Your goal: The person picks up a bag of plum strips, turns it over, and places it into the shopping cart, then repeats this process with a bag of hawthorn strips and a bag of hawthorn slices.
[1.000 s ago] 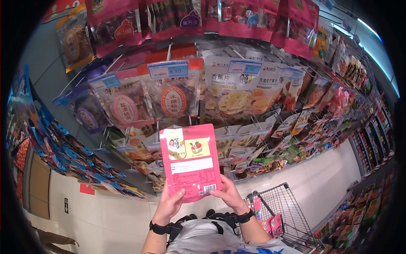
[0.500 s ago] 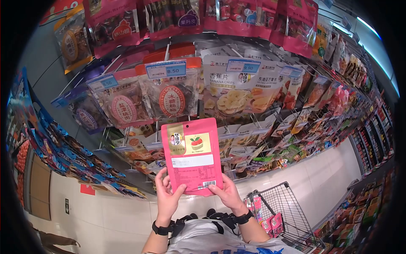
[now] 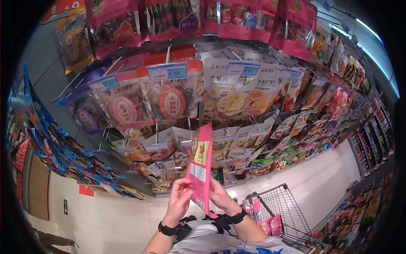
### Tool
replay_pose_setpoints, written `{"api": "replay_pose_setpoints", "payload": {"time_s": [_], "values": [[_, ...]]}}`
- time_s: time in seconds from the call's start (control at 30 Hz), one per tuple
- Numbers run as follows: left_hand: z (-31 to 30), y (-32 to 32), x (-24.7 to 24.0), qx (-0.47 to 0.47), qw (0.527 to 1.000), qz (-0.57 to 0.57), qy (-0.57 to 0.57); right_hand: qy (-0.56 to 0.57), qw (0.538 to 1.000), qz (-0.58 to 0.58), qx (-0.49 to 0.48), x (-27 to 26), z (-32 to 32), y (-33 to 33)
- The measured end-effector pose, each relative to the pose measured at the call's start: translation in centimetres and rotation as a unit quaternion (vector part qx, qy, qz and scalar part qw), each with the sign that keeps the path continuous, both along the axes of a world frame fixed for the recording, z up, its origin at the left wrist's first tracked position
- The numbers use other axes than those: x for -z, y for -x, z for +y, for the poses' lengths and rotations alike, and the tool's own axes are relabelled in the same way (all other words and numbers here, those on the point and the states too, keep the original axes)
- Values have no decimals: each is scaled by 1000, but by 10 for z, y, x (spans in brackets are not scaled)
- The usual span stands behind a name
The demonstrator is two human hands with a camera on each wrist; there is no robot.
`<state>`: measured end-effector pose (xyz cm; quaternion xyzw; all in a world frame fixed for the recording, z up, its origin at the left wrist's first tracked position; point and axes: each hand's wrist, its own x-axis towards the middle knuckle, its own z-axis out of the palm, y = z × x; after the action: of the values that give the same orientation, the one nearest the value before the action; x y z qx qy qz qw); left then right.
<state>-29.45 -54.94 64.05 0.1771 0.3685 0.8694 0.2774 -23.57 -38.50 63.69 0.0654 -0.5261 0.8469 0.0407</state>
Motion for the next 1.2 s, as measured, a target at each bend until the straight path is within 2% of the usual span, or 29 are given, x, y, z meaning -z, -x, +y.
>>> {"api": "replay_pose_setpoints", "payload": {"time_s": [0.07,0.13,0.2,0.27,0.33,0.4,0.43,0.47,0.53,0.57,0.63,0.77,0.83,0.9,1.0,1.2], "values": [[3,-2,2,-13,999,36,11,38,997,-52,-37,-1,-1,1],[1,-1,-3,-21,980,170,99,40,996,-58,-46,4,3,0],[-1,-3,-11,-39,977,174,114,109,991,-43,-64,5,6,-1],[-7,2,-15,-90,917,303,241,117,990,-32,-68,-2,7,2],[-11,5,-22,-99,906,326,251,91,996,-18,-5,3,6,1],[-17,7,-25,-8,958,208,196,93,995,-5,19,5,3,2],[-18,9,-18,-14,949,253,189,94,995,8,43,6,2,3],[-22,7,-17,48,993,83,67,94,995,7,43,6,3,2],[-23,8,-10,19,997,70,3,-27,992,-64,107,-2,4,1],[-25,9,-9,19,997,70,3,16,991,-74,111,-9,3,0],[-29,9,-9,-9,1000,12,-6,36,989,-68,126,-4,8,0],[-40,14,-16,2,998,-63,15,80,983,-24,164,-4,7,2],[-43,18,-15,1,997,-80,14,92,980,-5,176,-6,7,2],[-42,19,-17,0,995,-97,12,140,984,-48,103,-9,8,2],[-39,19,-22,-8,994,-105,7,108,988,-77,73,-2,11,2],[-37,23,-19,-65,997,-11,50,79,990,-57,103,-3,14,-1]]}}
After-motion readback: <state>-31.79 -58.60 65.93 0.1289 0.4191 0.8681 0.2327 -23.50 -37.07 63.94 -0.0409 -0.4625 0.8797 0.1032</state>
